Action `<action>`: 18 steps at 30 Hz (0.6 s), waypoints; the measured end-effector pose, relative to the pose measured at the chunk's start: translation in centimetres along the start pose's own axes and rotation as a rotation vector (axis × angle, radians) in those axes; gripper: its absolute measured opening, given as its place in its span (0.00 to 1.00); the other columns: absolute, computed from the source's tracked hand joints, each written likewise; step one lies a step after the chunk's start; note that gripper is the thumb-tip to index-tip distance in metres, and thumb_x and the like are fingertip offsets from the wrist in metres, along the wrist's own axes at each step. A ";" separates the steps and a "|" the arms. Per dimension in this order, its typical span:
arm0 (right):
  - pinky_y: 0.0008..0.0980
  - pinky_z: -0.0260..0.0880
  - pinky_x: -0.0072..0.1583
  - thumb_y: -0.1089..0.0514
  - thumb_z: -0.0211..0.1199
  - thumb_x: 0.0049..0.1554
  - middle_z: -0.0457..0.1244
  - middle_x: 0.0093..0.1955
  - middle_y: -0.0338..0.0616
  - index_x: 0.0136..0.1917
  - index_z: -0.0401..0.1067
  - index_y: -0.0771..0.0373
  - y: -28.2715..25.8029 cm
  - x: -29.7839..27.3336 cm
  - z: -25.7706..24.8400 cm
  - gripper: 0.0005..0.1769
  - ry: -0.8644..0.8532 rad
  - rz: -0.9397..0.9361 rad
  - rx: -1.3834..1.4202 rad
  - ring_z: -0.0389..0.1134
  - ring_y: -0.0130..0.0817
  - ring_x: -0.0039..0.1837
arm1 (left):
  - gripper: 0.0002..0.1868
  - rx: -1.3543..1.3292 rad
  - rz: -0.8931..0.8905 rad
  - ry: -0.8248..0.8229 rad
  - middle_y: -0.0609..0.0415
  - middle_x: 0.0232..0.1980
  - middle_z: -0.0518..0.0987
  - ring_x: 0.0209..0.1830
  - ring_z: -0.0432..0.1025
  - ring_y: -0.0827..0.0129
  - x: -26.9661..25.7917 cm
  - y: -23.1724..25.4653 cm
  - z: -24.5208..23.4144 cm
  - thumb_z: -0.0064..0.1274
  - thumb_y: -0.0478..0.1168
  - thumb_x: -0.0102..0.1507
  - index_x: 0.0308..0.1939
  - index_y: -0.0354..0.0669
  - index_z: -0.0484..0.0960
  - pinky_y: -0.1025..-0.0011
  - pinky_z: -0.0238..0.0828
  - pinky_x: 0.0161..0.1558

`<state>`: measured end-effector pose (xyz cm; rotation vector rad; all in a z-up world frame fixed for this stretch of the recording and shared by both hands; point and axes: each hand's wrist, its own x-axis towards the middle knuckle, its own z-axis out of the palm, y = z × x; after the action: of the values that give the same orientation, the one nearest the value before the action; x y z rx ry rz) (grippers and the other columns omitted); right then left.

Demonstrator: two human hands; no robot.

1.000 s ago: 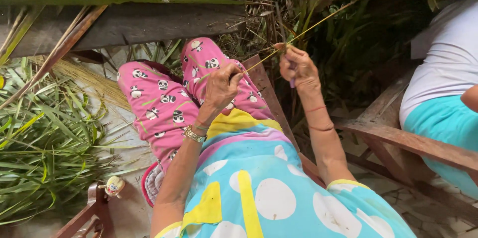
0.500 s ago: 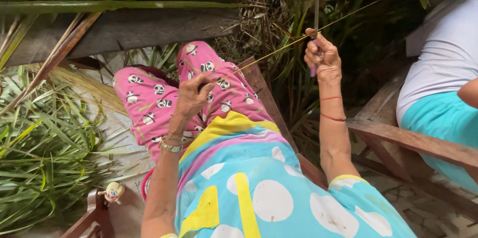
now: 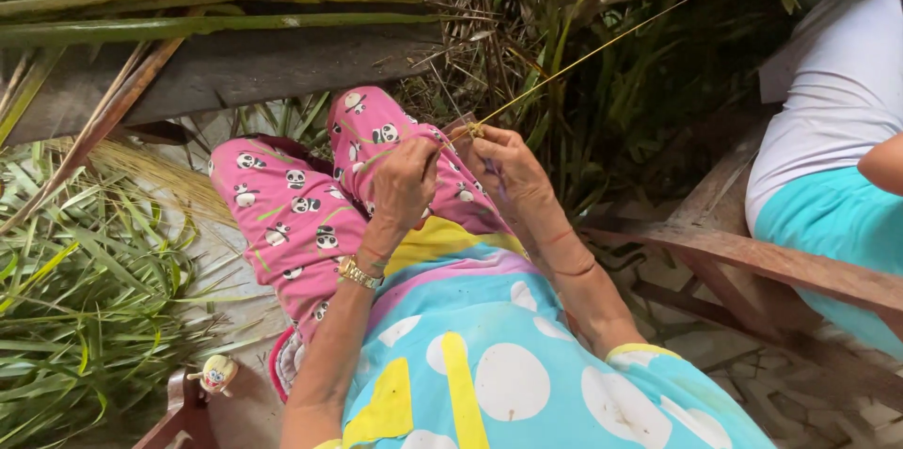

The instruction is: Stripping the midrib from palm leaves using a small knife

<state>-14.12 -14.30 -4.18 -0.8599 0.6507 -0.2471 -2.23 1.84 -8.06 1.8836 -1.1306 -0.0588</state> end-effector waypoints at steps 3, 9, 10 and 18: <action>0.24 0.49 0.20 0.66 0.62 0.57 0.56 0.24 0.47 0.48 0.76 0.62 -1.5 -0.1 -0.2 0.05 0.006 0.007 0.065 0.52 0.28 0.20 | 0.04 0.137 0.107 0.020 0.57 0.31 0.70 0.33 0.73 0.59 -0.5 0.3 -1.2 0.53 0.38 0.66 0.37 0.50 0.75 0.67 0.71 0.36; 0.29 0.53 0.20 0.63 0.61 0.60 0.54 0.25 0.50 0.51 0.79 0.62 -2.3 2.3 -4.2 0.08 -0.068 0.001 0.182 0.50 0.30 0.19 | 0.04 0.223 0.216 0.039 0.58 0.31 0.67 0.30 0.69 0.62 -0.3 2.4 -4.8 0.52 0.37 0.63 0.36 0.49 0.73 0.68 0.69 0.35; 0.30 0.54 0.20 0.63 0.61 0.61 0.54 0.26 0.51 0.51 0.78 0.63 -2.3 2.8 -5.1 0.07 -0.078 -0.011 0.190 0.50 0.31 0.20 | 0.04 0.214 0.217 0.033 0.58 0.31 0.67 0.31 0.69 0.62 -0.4 2.6 -5.4 0.51 0.35 0.63 0.37 0.49 0.73 0.67 0.69 0.35; 0.29 0.54 0.21 0.59 0.61 0.61 0.56 0.27 0.47 0.59 0.77 0.67 -2.9 4.5 -8.8 0.15 -0.082 -0.018 0.143 0.52 0.29 0.20 | 0.05 0.167 0.146 -0.017 0.55 0.30 0.69 0.30 0.70 0.58 -5.0 -1.5 -6.3 0.51 0.32 0.62 0.37 0.48 0.76 0.66 0.69 0.35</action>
<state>-15.86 -23.67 -8.05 -0.7349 0.5426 -0.2699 -1.29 9.96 -7.35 1.9421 -1.3164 0.1048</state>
